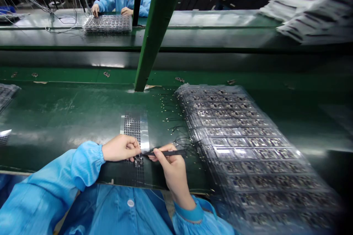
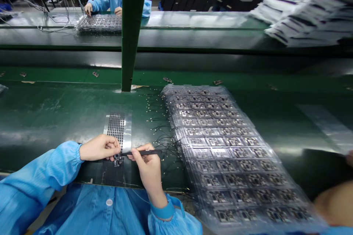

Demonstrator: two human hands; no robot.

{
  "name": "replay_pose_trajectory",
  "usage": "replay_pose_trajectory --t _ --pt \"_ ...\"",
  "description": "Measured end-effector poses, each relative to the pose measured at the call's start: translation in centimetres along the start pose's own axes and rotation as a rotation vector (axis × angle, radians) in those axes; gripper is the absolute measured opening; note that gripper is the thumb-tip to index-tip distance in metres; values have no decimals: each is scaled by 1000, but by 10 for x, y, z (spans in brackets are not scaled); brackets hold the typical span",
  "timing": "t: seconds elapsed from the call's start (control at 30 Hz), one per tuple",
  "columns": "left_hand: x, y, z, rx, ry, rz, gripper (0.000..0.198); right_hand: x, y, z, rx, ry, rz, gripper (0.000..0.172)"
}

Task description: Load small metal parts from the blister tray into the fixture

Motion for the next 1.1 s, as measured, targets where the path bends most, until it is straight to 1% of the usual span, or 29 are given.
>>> replay_pose_trajectory --t 0.17,0.4,0.87,1.1 --pt "0 1 1 2 0 -3 21 0 0 1 1 6 7 30" --pt "0 0 0 1 -3 7 17 0 1 0 9 15 0 29" --pt "0 -1 -1 -2 0 9 23 2 1 0 0 5 -11 30" --pt "0 -2 -1 45 -32 40 15 3 4 -2 -3 -2 -32 30"
Point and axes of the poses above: each hand's wrist, its own z-axis towards the middle knuckle, its own x-axis out of the palm, y = z × x, the point moved 3 cm from there along z, towards the middle knuckle, and after that the axes turned 6 degrees about -x, right-handed, at the moved point
